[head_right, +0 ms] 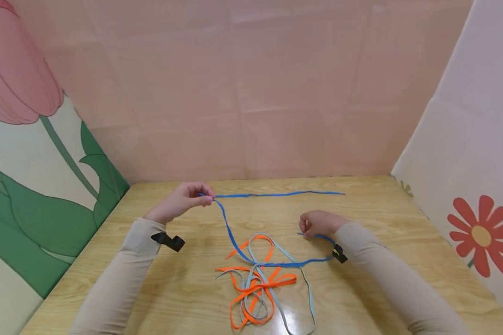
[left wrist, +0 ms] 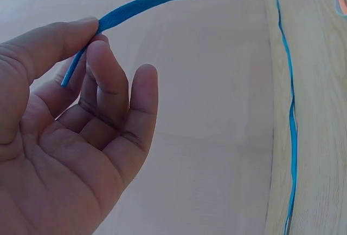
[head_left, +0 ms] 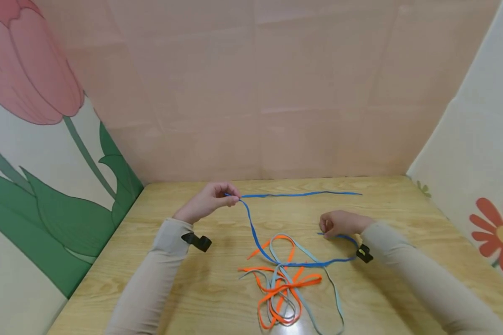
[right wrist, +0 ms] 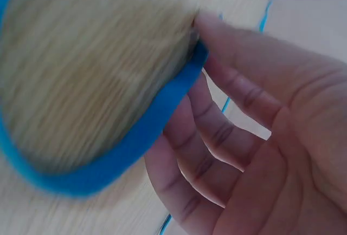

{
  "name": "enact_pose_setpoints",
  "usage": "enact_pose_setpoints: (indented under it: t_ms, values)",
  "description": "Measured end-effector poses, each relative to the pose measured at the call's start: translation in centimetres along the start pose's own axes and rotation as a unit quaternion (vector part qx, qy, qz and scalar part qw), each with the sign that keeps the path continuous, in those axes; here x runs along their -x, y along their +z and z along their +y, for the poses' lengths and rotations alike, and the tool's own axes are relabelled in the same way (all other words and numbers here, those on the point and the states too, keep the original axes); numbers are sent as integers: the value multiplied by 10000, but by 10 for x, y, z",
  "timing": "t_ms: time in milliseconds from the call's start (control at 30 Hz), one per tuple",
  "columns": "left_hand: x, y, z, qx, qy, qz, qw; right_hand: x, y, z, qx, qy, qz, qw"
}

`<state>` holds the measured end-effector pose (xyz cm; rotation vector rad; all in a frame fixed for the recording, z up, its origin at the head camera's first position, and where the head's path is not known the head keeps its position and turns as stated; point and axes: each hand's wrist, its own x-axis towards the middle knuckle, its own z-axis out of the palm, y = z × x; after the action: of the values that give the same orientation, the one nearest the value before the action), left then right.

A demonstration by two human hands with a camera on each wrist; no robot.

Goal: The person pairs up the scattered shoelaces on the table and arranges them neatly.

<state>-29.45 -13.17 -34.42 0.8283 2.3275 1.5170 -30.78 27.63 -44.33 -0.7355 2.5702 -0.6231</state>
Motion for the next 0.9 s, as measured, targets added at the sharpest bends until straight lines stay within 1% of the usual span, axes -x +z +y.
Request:
enact_pose_setpoints:
  t_ms: [67, 133, 167, 200, 267, 333, 400, 433, 467, 500, 533, 567, 600, 633, 667, 700, 733, 767, 800, 833, 867, 900]
  values:
    - [0, 0, 1, -3, 4, -12, 10000, 0, 1, -6, 243, 10, -39, 9997]
    - [0, -2, 1, -9, 2, -16, 10000, 1, -1, -10, 343, -44, -51, 9994]
    - [0, -2, 2, -6, 9, -7, 10000, 2, -3, -11, 290, -142, -25, 9995]
    - [1, -4, 2, -8, 31, 16, 10000, 3, -7, -12, 125, -268, 22, 9996]
    - [2, -7, 4, 15, 84, 99, 9999, 8, -18, -14, -425, -539, 157, 9975]
    - [3, -12, 6, 26, 157, 248, 9996, 15, -32, -14, -1150, -786, 367, 9896]
    - [6, -18, 9, 58, 242, 424, 9988, 26, -50, -14, -1877, -1014, 641, 9749]
    - [8, -22, 11, 72, 282, 529, 9982, 32, -58, -12, -2230, -1170, 845, 9641]
    - [9, -26, 13, 58, 315, 657, 9973, 38, -66, -11, -2608, -1354, 1023, 9504]
    - [11, -29, 14, 57, 377, 791, 9961, 43, -74, -8, -3068, -1645, 1186, 9299]
    - [13, -33, 16, 106, 447, 919, 9947, 48, -81, -4, -3491, -1983, 1318, 9063]
    - [15, -37, 17, 189, 507, 1063, 9929, 53, -88, 0, -3919, -2409, 1401, 8768]
    - [16, -41, 18, 294, 565, 1216, 9905, 57, -94, 5, -4382, -2819, 1425, 8416]
    - [18, -46, 17, 531, 612, 1361, 9874, 60, -99, 11, -4823, -3175, 1418, 8040]
    - [19, -50, 17, 835, 651, 1506, 9829, 62, -104, 17, -5245, -3452, 1377, 7660]
    - [19, -54, 16, 1181, 717, 1636, 9768, 64, -108, 24, -5608, -3642, 1362, 7309]
    - [19, -59, 14, 1528, 745, 1783, 9692, 66, -112, 30, -5879, -3737, 1438, 7029]
    - [18, -64, 11, 1861, 762, 1946, 9600, 68, -114, 37, -6124, -3711, 1589, 6797]
    - [17, -69, 7, 2158, 753, 2110, 9504, 70, -117, 43, -6370, -3570, 1789, 6594]
    - [16, -75, 3, 2357, 733, 2296, 9415, 72, -119, 50, -6534, -3373, 2046, 6461]
    - [14, -81, -1, 2437, 663, 2483, 9352, 73, -121, 56, -6652, -3135, 2310, 6371]
    - [13, -86, -7, 2389, 537, 2672, 9320, 75, -121, 62, -6749, -2859, 2530, 6315]
